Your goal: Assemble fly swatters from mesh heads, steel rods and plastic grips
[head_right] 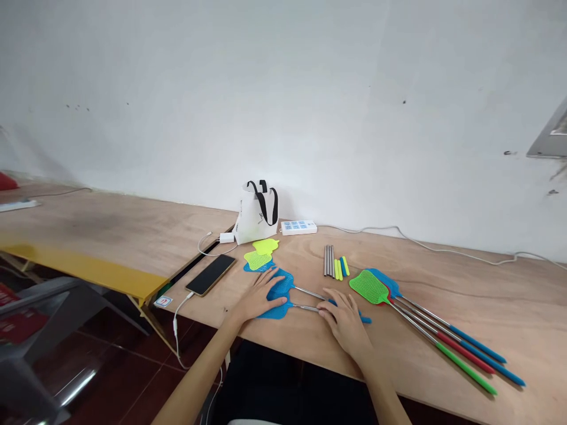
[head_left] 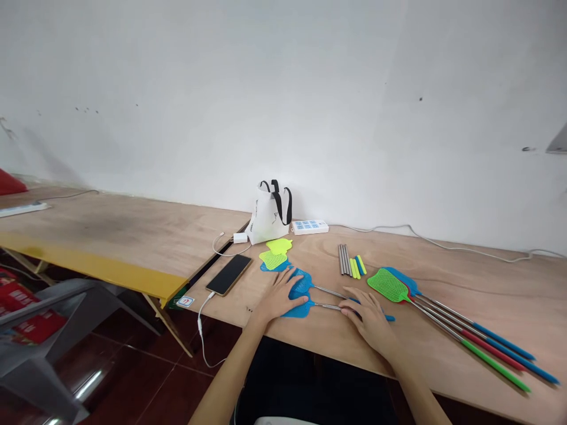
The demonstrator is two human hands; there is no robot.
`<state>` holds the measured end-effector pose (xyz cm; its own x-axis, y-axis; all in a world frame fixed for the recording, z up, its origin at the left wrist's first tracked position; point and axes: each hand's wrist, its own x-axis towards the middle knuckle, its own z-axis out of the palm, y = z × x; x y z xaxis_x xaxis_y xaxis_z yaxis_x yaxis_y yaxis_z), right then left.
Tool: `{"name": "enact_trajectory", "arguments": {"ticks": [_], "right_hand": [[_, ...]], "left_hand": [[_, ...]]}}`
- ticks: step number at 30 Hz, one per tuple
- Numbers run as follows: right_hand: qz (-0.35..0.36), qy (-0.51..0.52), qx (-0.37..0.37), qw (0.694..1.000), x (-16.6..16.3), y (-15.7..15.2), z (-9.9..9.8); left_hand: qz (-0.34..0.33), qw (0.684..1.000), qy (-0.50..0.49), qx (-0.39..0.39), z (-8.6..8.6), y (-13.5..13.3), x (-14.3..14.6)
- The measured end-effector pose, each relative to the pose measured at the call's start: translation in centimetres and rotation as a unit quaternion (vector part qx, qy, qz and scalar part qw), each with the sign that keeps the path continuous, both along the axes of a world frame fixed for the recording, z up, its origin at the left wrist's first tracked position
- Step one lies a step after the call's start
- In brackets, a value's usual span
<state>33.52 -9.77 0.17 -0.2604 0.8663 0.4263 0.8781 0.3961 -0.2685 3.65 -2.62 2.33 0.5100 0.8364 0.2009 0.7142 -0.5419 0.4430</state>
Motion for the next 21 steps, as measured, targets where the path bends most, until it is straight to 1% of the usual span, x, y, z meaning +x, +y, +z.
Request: {"name": "enact_trajectory", "arguments": {"ticks": [5,8,10,12,15,18,21], "right_hand": [[0.000,0.054,0.029,0.998,0.4,0.2,0.1],[-0.017,0.131,0.037,0.991,1.0,0.2,0.6],[-0.029,0.195,0.031,0.980,1.1,0.2,1.2],[-0.028,0.271,0.014,0.962,0.8,0.0,2.1],[-0.008,0.388,-0.017,0.922,-0.2,-1.2,4.1],[0.049,0.463,-0.047,0.884,-1.2,-3.4,6.6],[0.122,0.505,-0.048,0.853,-2.0,-6.0,8.7]], "left_hand": [[-0.003,1.000,0.007,0.008,-0.2,0.1,0.0],[-0.003,1.000,-0.006,0.020,-0.6,0.2,0.0],[-0.007,0.999,-0.009,0.030,-0.8,0.3,0.0],[-0.007,0.999,-0.005,0.039,-1.1,0.4,-0.1],[-0.004,0.999,-0.006,0.049,-1.4,0.6,-0.1],[-0.008,0.999,-0.006,0.053,-1.4,0.6,-0.1],[-0.010,0.999,-0.003,0.051,-1.1,0.6,-0.1]]}}
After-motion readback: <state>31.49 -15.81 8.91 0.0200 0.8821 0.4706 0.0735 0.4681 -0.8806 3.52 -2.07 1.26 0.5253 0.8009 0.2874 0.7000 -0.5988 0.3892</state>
